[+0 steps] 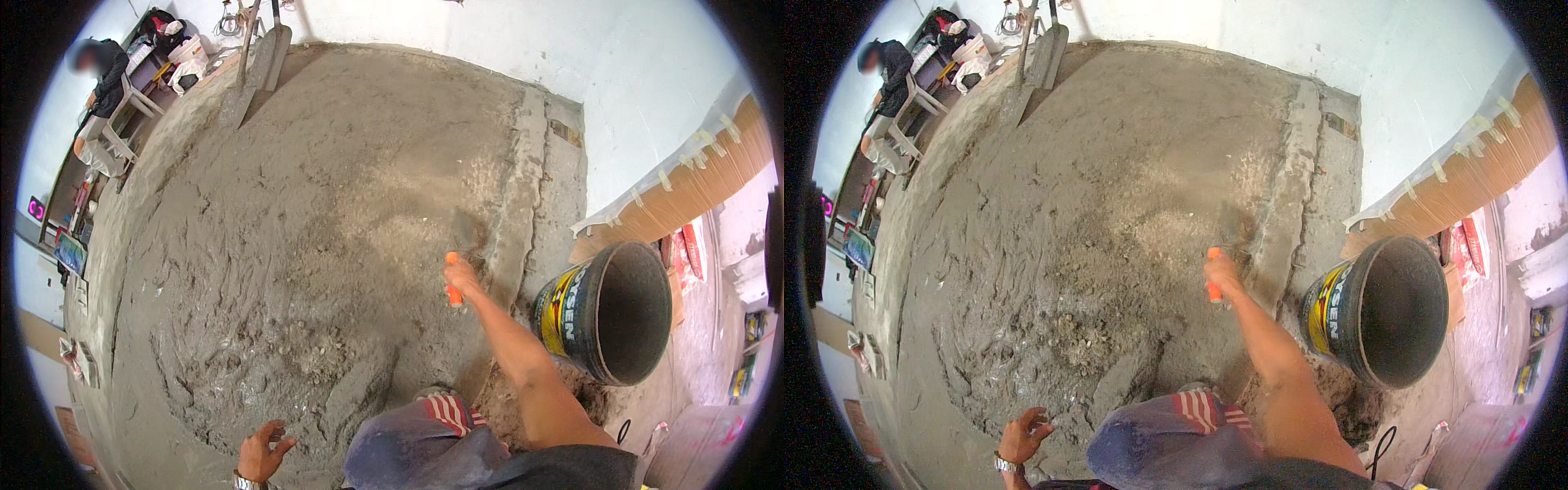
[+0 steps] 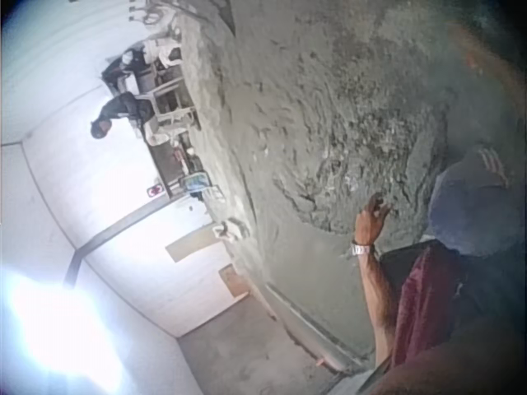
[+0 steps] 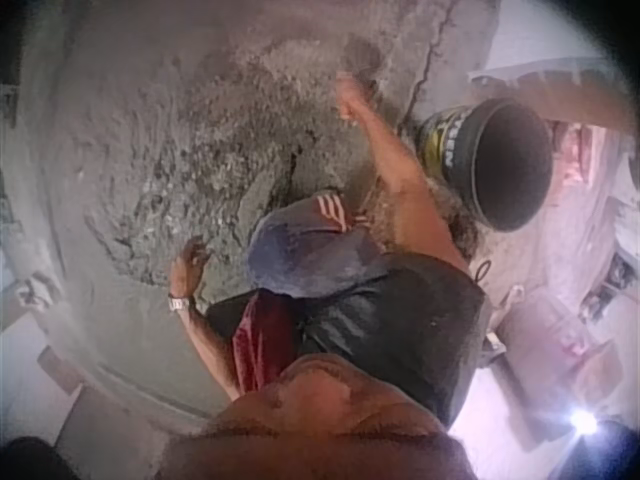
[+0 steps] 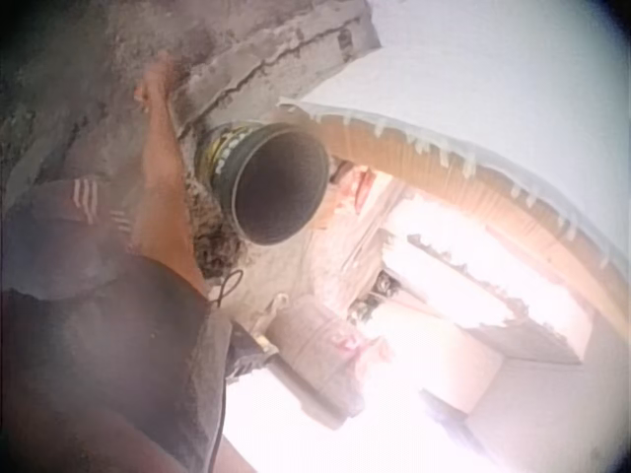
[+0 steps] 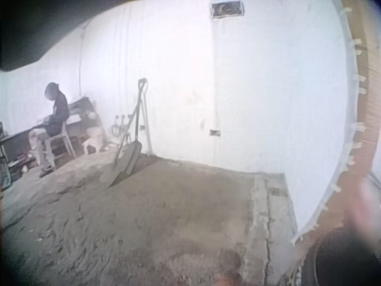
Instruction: The person uses a hand trowel to smooth wet concrete on a floor. Another person is visible in the background using a shovel to spread the concrete.
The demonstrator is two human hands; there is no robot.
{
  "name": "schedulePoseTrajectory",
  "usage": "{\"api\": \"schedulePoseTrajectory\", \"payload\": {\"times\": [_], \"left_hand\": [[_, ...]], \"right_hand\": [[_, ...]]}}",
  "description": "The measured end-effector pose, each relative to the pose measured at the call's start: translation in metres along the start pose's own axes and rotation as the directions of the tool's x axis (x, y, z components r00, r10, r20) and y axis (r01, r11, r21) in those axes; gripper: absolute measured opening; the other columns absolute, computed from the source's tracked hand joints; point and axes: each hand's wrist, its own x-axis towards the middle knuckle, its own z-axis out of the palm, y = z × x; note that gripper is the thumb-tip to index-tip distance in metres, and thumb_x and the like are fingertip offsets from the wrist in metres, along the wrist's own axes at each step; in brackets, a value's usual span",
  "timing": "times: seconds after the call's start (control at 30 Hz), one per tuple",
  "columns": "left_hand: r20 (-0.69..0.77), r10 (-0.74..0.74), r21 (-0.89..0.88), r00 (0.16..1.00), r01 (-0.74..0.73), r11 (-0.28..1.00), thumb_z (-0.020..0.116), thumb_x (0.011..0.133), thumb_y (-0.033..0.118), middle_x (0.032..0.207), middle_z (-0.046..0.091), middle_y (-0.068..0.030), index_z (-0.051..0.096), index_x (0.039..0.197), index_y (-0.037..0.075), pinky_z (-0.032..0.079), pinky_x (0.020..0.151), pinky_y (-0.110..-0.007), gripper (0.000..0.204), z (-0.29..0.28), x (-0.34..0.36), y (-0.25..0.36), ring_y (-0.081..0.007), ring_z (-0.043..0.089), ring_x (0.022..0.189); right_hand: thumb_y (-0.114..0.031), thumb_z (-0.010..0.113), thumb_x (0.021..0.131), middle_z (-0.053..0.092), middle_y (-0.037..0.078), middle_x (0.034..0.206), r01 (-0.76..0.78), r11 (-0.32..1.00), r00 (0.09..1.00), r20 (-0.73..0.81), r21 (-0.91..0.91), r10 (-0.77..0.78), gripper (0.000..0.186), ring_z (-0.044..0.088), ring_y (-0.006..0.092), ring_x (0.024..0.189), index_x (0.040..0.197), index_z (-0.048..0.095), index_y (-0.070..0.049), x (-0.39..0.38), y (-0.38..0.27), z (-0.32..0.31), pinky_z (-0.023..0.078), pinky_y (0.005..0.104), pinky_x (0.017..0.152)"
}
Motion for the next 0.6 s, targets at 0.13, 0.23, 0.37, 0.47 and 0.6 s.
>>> {"api": "schedulePoseTrajectory", "payload": {"times": [0.13, 0.23, 0.37, 0.47, 0.6], "left_hand": [[-0.002, -0.018, -0.044, 1.000, 0.018, 0.999, 0.068, 0.075, 0.042, 0.093, 0.067, -0.0138, 0.056, 0.112, 0.007, 0.052, 0.071, -0.037, 0.052, 0.000, -0.004, -0.010, -0.0264, 0.065, 0.088], [0.004, 0.080, -0.029, 0.997, -0.080, 0.996, 0.069, 0.075, 0.041, 0.093, 0.067, -0.0132, 0.057, 0.111, 0.008, 0.052, 0.070, -0.037, 0.051, 0.003, 0.020, 0.009, -0.0265, 0.066, 0.087], [-0.008, -0.022, -0.004, 1.000, 0.022, 1.000, 0.069, 0.075, 0.041, 0.092, 0.067, -0.0131, 0.057, 0.112, 0.008, 0.052, 0.070, -0.037, 0.051, -0.007, -0.006, 0.003, -0.0263, 0.066, 0.087], [-0.011, 0.009, -0.027, 1.000, -0.009, 1.000, 0.069, 0.075, 0.040, 0.092, 0.067, -0.0132, 0.057, 0.112, 0.008, 0.052, 0.071, -0.037, 0.051, -0.004, -0.001, 0.002, -0.0264, 0.066, 0.087], [-0.006, 0.006, -0.014, 1.000, -0.006, 1.000, 0.069, 0.075, 0.040, 0.092, 0.067, -0.0135, 0.057, 0.112, 0.007, 0.052, 0.071, -0.037, 0.051, -0.005, 0.001, 0.003, -0.0267, 0.066, 0.086]], "right_hand": [[-0.021, 0.054, 0.078, 0.063, 0.017, 0.072, 0.049, 0.998, 0.992, -0.117, 0.049, -0.043, 0.032, 0.063, 0.0307, 0.058, 0.095, 0.052, 0.006, -0.006, -0.017, 0.028, 0.050, 0.0409, 0.059], [-0.017, 0.054, 0.079, 0.062, 0.016, 0.071, 0.079, 0.997, 0.906, -0.417, -0.008, -0.075, 0.031, 0.062, 0.0303, 0.055, 0.099, 0.049, 0.007, 0.019, 0.045, 0.067, 0.050, 0.0413, 0.059], [-0.020, 0.055, 0.083, 0.059, 0.016, 0.066, -0.004, 0.967, 0.981, 0.188, 0.256, -0.046, 0.033, 0.061, 0.0246, 0.050, 0.100, 0.044, 0.007, -0.094, -0.030, 0.075, 0.049, 0.0386, 0.049], [-0.027, 0.054, 0.086, 0.056, 0.011, 0.064, -0.024, 0.903, 0.976, 0.205, 0.428, -0.072, 0.035, 0.058, 0.0215, 0.047, 0.101, 0.041, 0.002, -0.141, -0.025, 0.064, 0.047, 0.0364, 0.045], [-0.028, 0.052, 0.089, 0.047, 0.004, 0.066, -0.274, 0.376, 0.962, 0.244, 0.885, 0.125, 0.023, 0.048, 0.0175, 0.048, 0.090, 0.039, -0.009, -0.182, -0.027, 0.064, 0.045, 0.0347, 0.043]]}}
